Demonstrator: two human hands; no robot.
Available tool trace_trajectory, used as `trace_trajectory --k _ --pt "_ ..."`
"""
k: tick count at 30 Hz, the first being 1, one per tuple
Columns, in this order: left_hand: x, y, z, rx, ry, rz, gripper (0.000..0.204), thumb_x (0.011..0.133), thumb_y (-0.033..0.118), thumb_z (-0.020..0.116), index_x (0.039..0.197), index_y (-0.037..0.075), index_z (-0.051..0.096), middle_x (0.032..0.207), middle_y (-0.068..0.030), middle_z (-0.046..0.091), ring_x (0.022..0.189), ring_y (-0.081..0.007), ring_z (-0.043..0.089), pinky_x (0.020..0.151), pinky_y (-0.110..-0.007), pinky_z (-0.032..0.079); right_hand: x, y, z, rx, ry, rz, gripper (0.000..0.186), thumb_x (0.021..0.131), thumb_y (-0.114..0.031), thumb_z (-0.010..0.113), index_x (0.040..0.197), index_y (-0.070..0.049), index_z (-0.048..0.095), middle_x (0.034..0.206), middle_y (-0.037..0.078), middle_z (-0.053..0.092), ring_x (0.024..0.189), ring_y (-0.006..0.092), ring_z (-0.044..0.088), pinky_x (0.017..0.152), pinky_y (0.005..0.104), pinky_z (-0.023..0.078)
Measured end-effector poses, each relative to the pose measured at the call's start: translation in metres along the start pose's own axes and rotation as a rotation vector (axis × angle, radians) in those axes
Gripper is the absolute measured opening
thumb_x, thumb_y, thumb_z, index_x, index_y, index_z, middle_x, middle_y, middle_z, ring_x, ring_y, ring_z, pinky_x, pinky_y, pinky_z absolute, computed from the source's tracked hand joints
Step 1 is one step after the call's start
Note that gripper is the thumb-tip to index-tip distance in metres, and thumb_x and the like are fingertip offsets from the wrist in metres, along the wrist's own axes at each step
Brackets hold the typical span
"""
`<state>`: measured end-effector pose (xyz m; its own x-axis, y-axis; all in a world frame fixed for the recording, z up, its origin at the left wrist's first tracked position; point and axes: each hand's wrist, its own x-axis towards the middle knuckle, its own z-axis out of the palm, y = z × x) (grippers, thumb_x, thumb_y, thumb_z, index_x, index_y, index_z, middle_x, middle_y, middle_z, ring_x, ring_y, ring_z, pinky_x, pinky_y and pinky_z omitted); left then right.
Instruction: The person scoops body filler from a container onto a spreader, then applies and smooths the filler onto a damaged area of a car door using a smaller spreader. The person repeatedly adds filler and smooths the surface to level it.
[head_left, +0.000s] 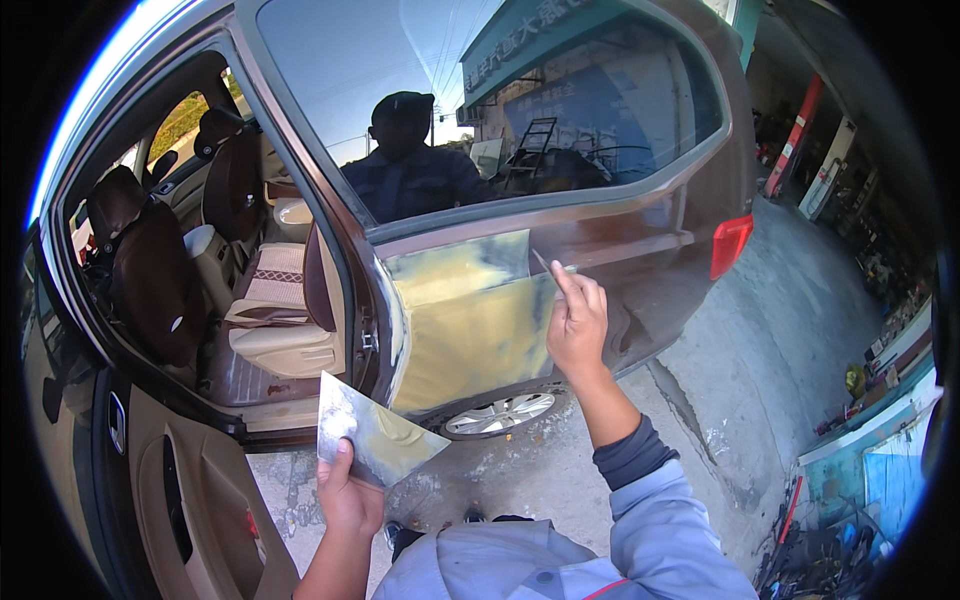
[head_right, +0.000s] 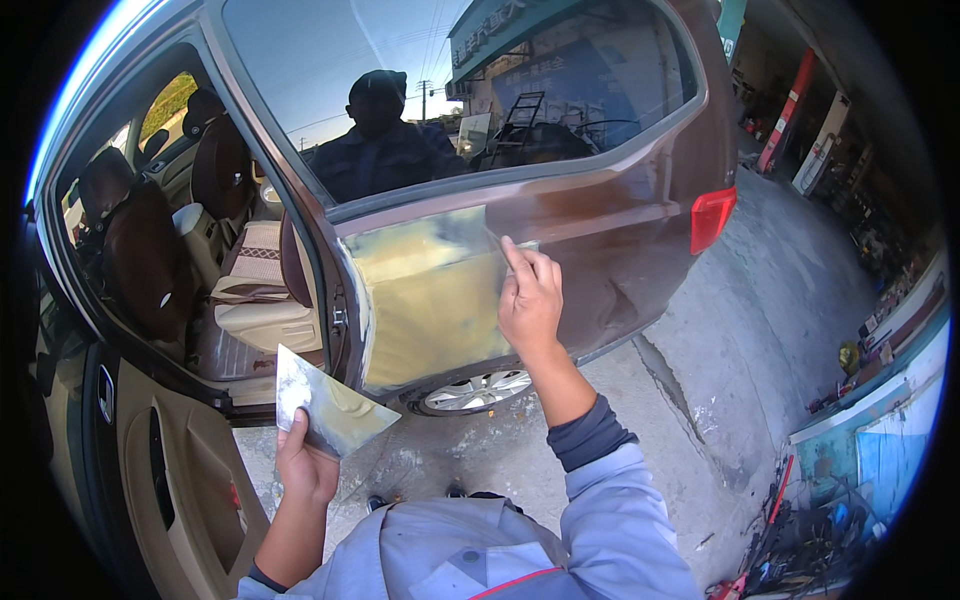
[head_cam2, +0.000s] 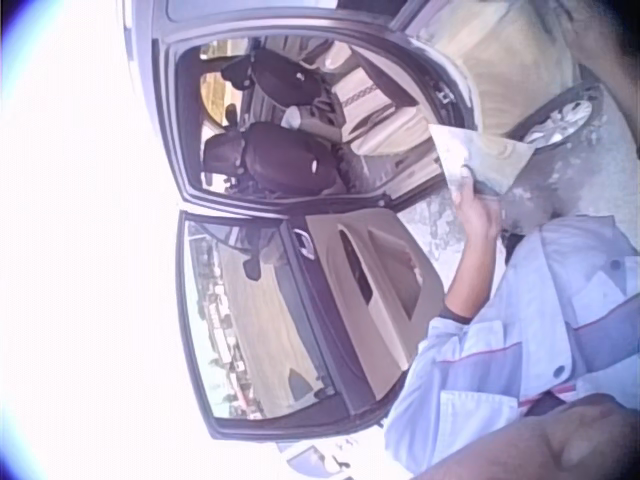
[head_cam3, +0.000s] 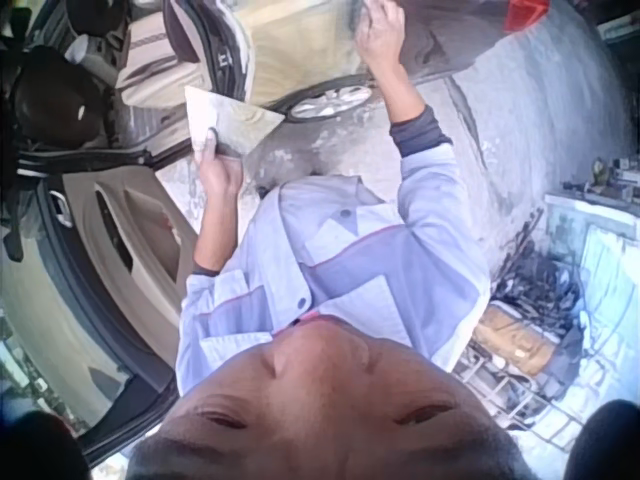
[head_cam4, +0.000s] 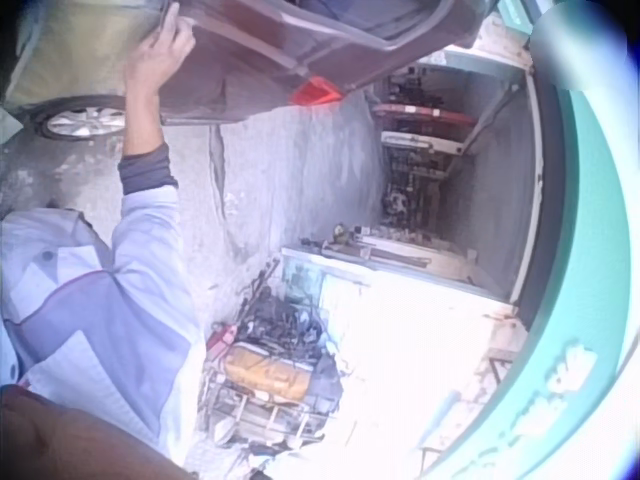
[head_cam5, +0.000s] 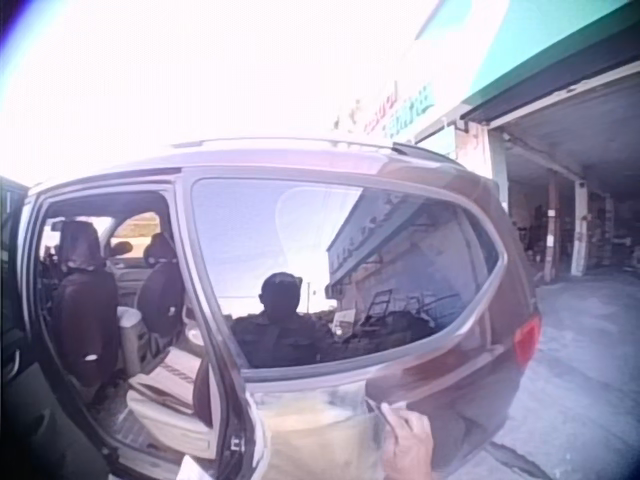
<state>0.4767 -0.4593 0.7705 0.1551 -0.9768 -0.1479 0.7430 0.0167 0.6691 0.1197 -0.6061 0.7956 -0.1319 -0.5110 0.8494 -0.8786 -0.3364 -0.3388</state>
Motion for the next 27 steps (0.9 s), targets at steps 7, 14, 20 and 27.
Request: trace_trajectory --k 7,14,20,27 --pt "-0.006 0.006 -0.007 -0.055 0.005 -0.056 0.039 0.113 0.019 0.059 0.15 0.009 0.053 0.147 -0.0098 0.065 0.136 -0.0292 0.063 0.12 -0.052 0.047 0.04 0.041 0.018 -0.246 0.003 -0.38 0.069 0.078 0.004 0.068 0.139 -0.025 0.073 0.126 0.014 0.064 0.119 0.0393 0.06 0.107 0.0552 0.05" --pt "-0.002 0.006 -0.016 -0.079 0.035 -0.08 0.037 0.113 0.019 0.059 0.148 0.008 0.054 0.146 -0.0104 0.066 0.135 -0.0298 0.064 0.12 -0.053 0.047 0.055 0.049 0.02 -0.248 -0.056 -0.421 0.067 0.077 0.004 0.07 0.138 -0.024 0.074 0.129 0.015 0.063 0.123 0.0419 0.059 0.113 0.0568 0.047" --pt "0.001 0.005 -0.014 -0.094 0.037 -0.096 0.038 0.112 0.019 0.059 0.148 0.007 0.055 0.147 -0.0107 0.066 0.135 -0.0303 0.064 0.12 -0.052 0.047 0.063 0.051 0.02 -0.226 -0.138 -0.421 0.063 0.077 0.0 0.071 0.136 -0.022 0.075 0.128 0.015 0.063 0.124 0.0399 0.056 0.114 0.0566 0.043" --pt "0.009 -0.003 -0.012 -0.104 0.037 -0.115 0.037 0.113 0.019 0.058 0.148 0.008 0.055 0.146 -0.0107 0.066 0.135 -0.0303 0.064 0.119 -0.052 0.047 0.064 0.05 0.016 -0.2 -0.215 -0.368 0.064 0.078 0.004 0.07 0.135 -0.024 0.077 0.125 0.014 0.065 0.12 0.0401 0.057 0.107 0.0537 0.046"
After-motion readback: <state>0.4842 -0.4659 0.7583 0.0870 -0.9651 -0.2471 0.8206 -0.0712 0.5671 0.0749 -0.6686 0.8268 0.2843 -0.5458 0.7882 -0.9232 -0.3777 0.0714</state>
